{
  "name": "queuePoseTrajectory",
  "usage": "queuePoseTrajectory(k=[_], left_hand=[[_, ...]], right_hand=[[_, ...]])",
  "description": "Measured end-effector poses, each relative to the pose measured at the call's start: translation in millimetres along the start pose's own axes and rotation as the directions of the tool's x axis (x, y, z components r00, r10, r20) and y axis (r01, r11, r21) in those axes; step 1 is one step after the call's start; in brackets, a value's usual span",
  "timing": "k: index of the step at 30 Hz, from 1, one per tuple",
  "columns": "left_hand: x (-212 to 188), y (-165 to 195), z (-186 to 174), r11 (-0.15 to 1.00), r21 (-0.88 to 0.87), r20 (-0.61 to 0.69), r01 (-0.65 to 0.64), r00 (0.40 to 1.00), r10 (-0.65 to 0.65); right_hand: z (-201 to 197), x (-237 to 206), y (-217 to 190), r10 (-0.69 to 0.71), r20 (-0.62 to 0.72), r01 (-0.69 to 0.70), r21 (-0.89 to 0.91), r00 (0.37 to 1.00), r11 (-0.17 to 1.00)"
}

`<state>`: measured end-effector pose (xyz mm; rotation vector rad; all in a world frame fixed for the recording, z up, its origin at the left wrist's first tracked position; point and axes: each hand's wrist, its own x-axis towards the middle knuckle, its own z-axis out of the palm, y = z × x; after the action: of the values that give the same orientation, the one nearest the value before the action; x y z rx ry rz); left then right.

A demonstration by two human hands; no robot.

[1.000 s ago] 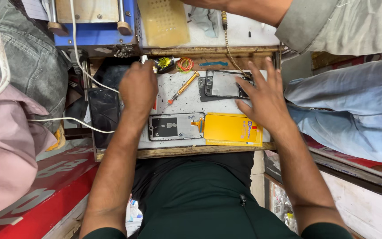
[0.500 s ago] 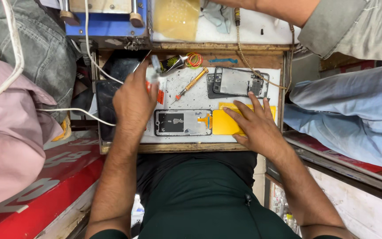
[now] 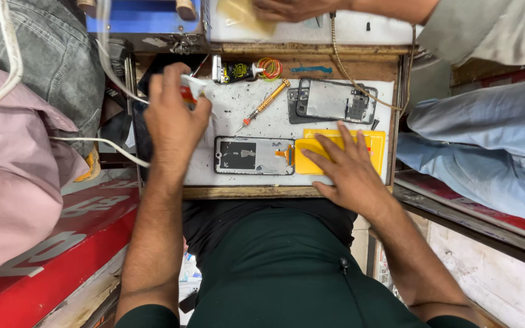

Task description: The person applies adhesive to a smartphone frame, places a battery inside, and secures the device with rubber bands. The person then holds the assembled phone while it is connected to a charger.

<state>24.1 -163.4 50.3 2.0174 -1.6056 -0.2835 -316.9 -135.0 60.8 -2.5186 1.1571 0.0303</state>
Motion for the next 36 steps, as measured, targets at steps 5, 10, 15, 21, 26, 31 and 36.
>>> queuePoseTrajectory(k=[5,10,15,21,26,31,36], left_hand=[[-8,12,-47,0.962,-0.202,-0.174,-0.182,0.974,0.148],[-26,24,-87,0.923,-0.361,-0.227,-0.136,0.972,0.055],[-10,23,-61,0.901,-0.405,-0.06,-0.152,0.988,0.139],[-18,2,-15,0.897,-0.388,-0.091,-0.211,0.977,0.191],[-54,-17,-12,0.996,-0.035,0.177,-0.082,0.98,0.087],[-56,-1,5,0.981,0.016,0.038,-0.194,0.98,0.193],[-29,28,18,0.996,-0.033,0.132,-0.078,0.988,0.082]], right_hand=[[8,8,-20,-0.081,0.008,0.08,0.09,0.997,0.993],[11,14,-27,-0.101,-0.009,0.101,0.115,0.995,0.988],[17,18,-37,-0.143,-0.079,0.151,0.106,0.987,0.983],[34,50,-60,-0.173,-0.077,0.175,0.024,0.982,0.984],[28,57,-55,-0.197,-0.02,0.197,0.022,0.98,0.98],[25,59,-57,-0.189,-0.009,0.189,0.034,0.982,0.981],[22,56,-64,-0.188,-0.018,0.189,0.036,0.982,0.981]])
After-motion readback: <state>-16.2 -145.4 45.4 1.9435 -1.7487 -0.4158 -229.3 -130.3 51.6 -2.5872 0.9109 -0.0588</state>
